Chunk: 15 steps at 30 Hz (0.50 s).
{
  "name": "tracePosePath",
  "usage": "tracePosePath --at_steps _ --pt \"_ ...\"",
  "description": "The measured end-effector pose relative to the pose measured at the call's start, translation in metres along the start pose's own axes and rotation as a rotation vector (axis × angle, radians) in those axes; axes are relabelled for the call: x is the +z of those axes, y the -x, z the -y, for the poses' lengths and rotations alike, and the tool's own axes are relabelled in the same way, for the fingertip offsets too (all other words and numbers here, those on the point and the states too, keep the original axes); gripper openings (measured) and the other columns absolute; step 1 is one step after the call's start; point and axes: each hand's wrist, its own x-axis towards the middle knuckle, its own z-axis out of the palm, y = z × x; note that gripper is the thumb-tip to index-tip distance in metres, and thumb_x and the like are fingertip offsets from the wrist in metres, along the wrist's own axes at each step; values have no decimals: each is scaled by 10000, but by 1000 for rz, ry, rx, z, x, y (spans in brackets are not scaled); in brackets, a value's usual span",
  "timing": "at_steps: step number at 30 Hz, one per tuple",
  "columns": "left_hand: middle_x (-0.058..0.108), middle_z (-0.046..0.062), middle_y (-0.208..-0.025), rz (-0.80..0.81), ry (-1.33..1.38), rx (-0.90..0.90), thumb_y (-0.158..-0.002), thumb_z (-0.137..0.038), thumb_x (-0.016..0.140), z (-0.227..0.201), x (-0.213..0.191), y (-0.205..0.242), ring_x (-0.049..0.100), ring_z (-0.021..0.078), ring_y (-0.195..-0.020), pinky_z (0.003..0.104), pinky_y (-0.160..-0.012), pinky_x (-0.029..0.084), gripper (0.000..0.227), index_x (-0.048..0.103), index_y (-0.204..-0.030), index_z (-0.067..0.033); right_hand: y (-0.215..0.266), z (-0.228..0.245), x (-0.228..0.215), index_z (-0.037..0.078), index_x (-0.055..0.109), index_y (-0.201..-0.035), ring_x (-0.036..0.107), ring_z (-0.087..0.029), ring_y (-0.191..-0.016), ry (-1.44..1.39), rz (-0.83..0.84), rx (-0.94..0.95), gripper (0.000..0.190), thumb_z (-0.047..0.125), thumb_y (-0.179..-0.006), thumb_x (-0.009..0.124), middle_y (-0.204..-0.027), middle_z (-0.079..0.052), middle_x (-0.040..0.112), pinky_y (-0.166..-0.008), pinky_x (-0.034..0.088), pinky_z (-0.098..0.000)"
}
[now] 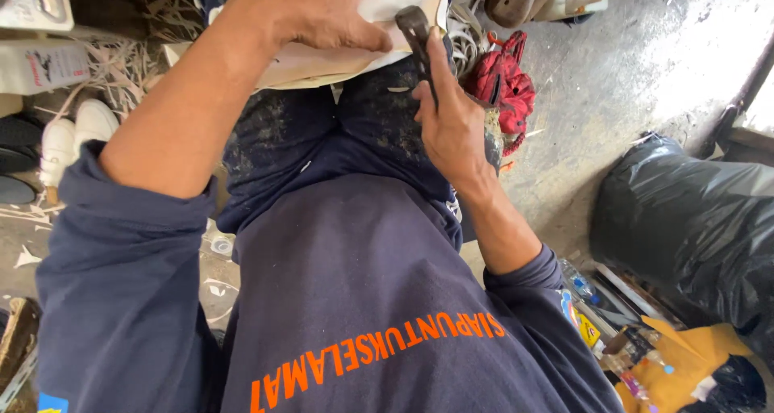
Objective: Lasting a leather shoe by pulling the upper over a wooden last and securing it with tools.
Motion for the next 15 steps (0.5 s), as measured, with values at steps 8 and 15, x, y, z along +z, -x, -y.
tracePosePath --at_steps 8,15 --pt "728 46 -1108 -114 -127 -15 -783 -482 827 -21 9 17 651 322 -959 496 -725 461 590 657 -1273 -201 -2 5 -2 212 251 -1654 785 -246 -1013 41 15 -46 620 57 -1144 568 -1502 -148 648 -842 606 -375" --pt "625 190 -1357 -842 -6 450 -976 -365 677 -32 126 102 615 367 -1227 490 -1102 458 650 488 -1478 0 16 -40 9 173 729 -1055 677 -113 -599 -409 -273 673 166 301 -1014 631 -658 -3 659 -643 548 -261"
